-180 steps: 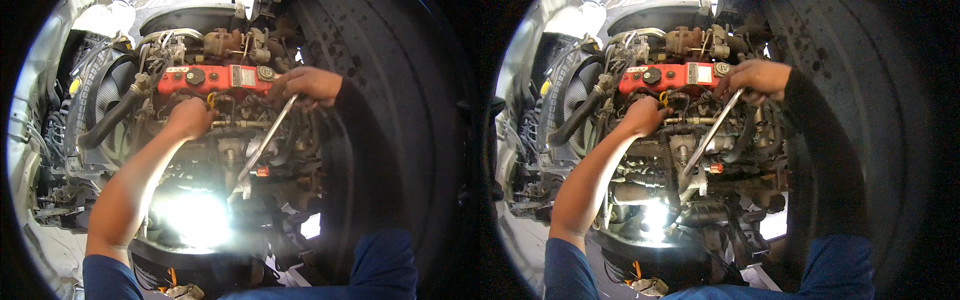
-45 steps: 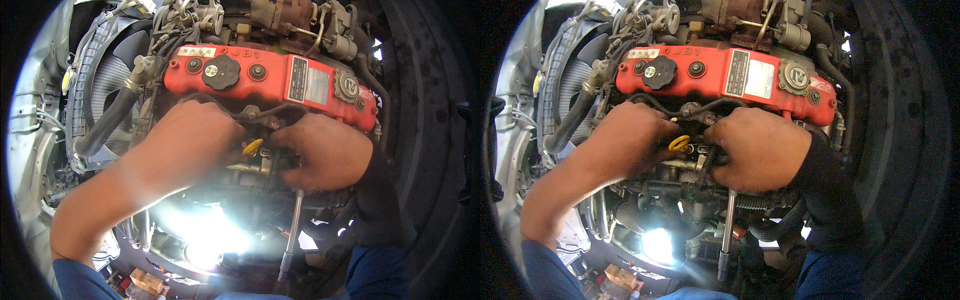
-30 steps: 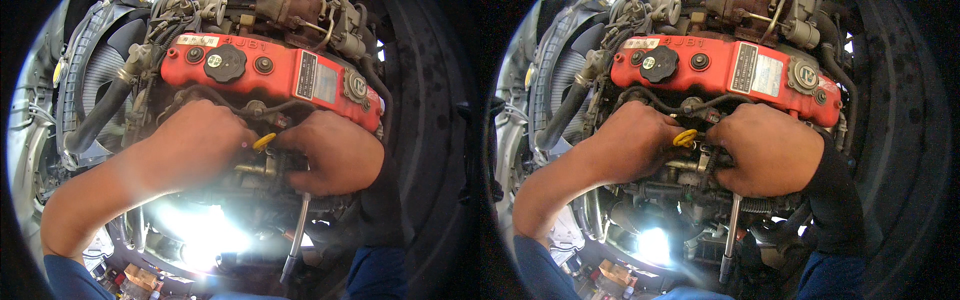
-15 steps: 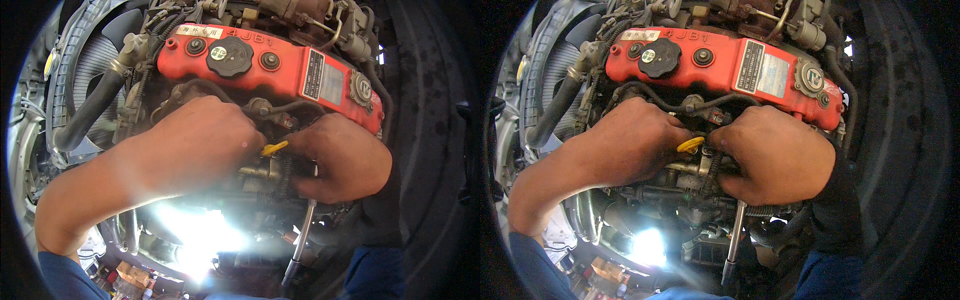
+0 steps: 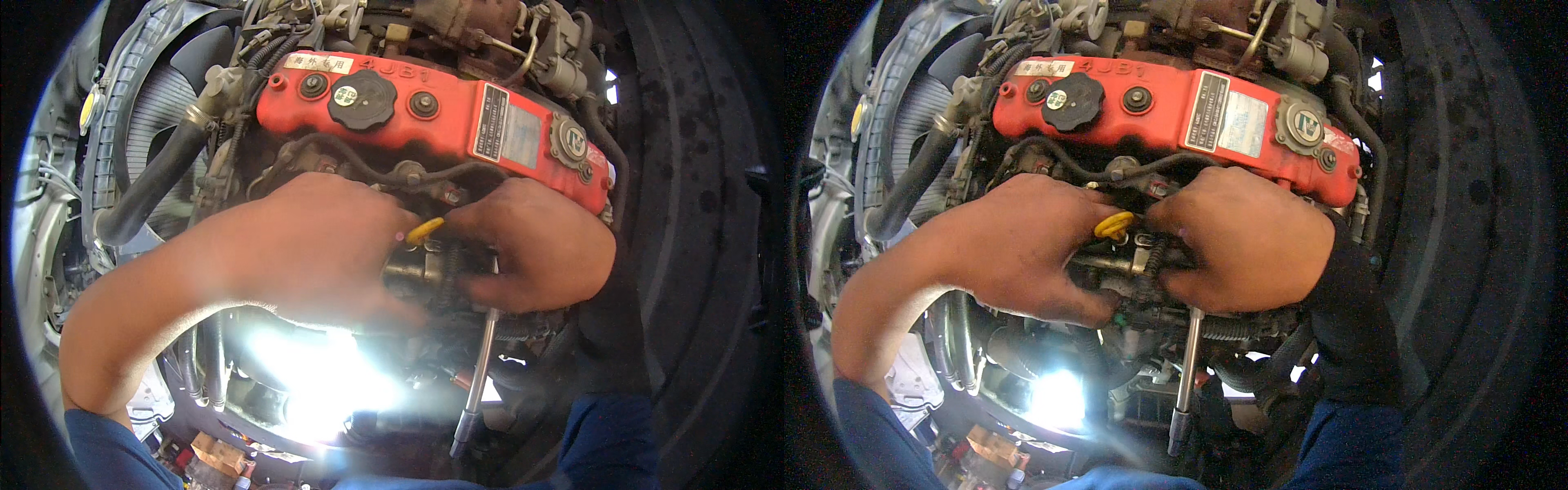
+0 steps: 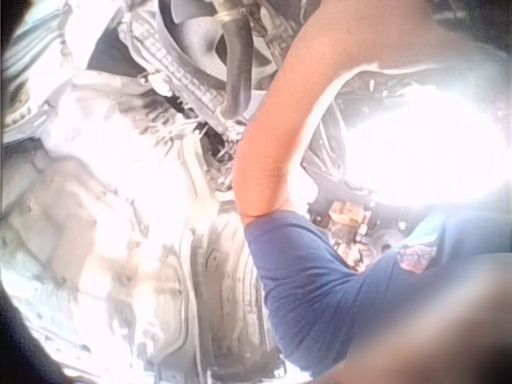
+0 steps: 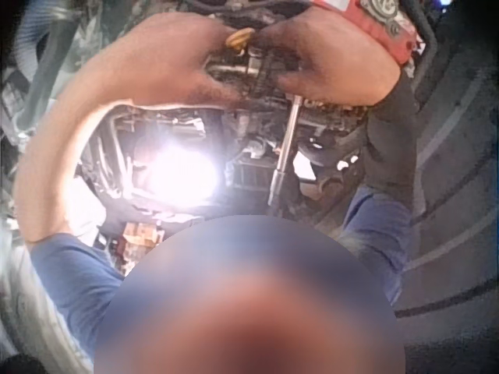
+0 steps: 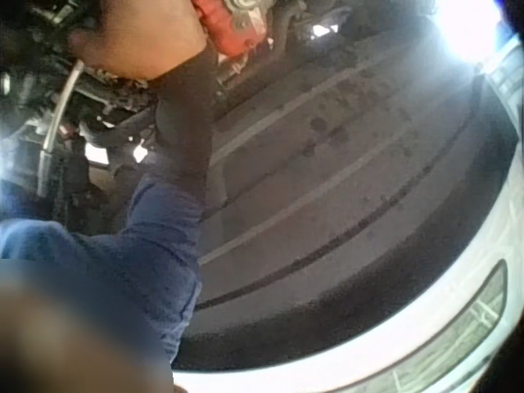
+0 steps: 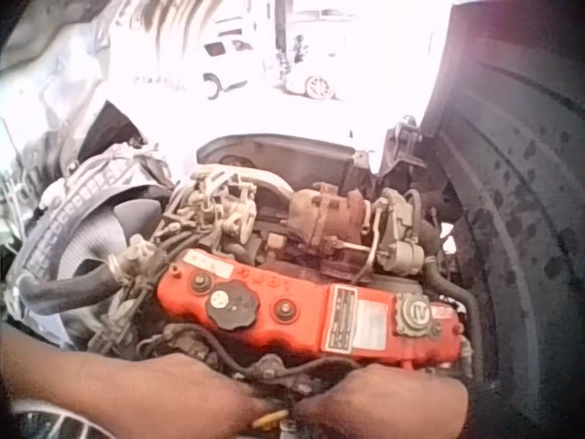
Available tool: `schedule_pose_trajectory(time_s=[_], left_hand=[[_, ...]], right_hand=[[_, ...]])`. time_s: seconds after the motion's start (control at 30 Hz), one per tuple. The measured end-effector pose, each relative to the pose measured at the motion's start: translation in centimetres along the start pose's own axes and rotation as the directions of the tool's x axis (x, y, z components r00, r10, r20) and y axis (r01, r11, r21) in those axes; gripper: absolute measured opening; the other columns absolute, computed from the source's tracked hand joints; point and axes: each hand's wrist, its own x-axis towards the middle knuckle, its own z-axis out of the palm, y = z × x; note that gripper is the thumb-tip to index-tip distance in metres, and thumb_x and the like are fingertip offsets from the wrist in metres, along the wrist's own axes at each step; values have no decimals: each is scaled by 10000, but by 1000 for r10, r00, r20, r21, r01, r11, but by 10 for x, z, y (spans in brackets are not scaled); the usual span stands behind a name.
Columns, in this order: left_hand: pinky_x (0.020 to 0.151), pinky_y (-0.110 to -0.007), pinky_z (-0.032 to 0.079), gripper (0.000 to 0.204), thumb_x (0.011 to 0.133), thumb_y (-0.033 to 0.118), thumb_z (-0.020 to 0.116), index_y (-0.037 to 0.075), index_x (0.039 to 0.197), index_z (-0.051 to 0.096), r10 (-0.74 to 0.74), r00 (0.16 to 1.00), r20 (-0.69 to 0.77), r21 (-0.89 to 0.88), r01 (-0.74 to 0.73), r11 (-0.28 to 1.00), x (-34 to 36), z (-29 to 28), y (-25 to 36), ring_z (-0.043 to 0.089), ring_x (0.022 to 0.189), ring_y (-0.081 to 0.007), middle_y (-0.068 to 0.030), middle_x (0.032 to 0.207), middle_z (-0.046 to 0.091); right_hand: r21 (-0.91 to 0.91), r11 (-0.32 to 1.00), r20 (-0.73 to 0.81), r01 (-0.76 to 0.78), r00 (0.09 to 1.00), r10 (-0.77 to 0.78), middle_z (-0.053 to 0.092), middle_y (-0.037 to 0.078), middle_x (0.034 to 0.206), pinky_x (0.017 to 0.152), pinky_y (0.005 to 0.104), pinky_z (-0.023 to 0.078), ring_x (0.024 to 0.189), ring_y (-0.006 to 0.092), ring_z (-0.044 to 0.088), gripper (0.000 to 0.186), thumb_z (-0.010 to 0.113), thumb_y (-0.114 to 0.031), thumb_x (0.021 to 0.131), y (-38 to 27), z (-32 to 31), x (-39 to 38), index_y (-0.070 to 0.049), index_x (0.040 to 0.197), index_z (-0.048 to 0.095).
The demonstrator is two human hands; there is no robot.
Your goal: The person uses a ratchet and socket to loosen and remove bolts from the engine, then detaches a yellow-capped fuel line and a black hose. The removed fasteners and disconnected lines are set aside while the engine remains open.
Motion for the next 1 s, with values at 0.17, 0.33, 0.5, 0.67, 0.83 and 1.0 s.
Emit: schedule_pose_trajectory(time_s=[0.17,0.33,0.5,0.67,0.83,1.0], left_hand=[[889,-528,560,638,761,491,858,-27,1106,717,60,998,8,-51,-60,997,5,-3,-4,706,998,-474,-265,1018,736],[906,-510,557,727,740,538,891,-24,1171,725,135,988,-81,-56,-140,989,5,7,-5,711,1028,-458,-271,1037,737],[899,-507,555,816,671,582,944,-12,1188,730,214,953,-215,-45,-228,973,8,20,-8,713,1012,-463,-251,1042,745],[945,-539,546,826,713,600,883,-80,1152,718,217,957,-193,-74,-235,969,8,20,-10,710,1038,-478,-285,1046,746],[862,-505,557,792,684,557,951,-9,1183,711,209,967,-147,-80,-222,972,8,21,-12,699,1017,-455,-246,1057,726],[874,-505,560,774,688,537,953,-16,1172,709,270,940,-208,-37,-283,958,10,22,-13,703,1012,-460,-247,1045,729]], right_hand=[[-6,1000,17,9,1000,-9,708,219,842,748,485,560,823,413,715,433,816,-186,739,3,1,-1,29,1107,737],[-10,1000,3,22,1000,-22,706,222,826,751,484,564,818,413,717,403,808,-175,747,5,3,-1,25,1090,743],[-27,996,-93,80,992,-83,695,229,790,747,483,571,807,412,725,369,801,-159,754,3,5,0,31,1065,741],[10,1000,13,12,1000,-12,704,236,805,746,479,576,810,412,731,372,795,-141,756,1,1,1,41,1075,733],[-7,1000,22,18,1000,-18,705,234,798,737,483,575,800,419,729,369,789,-149,764,-2,1,1,30,1082,733],[-14,1000,33,26,999,-26,711,231,814,755,489,574,818,413,731,411,798,-165,763,-1,0,0,8,1131,738]])
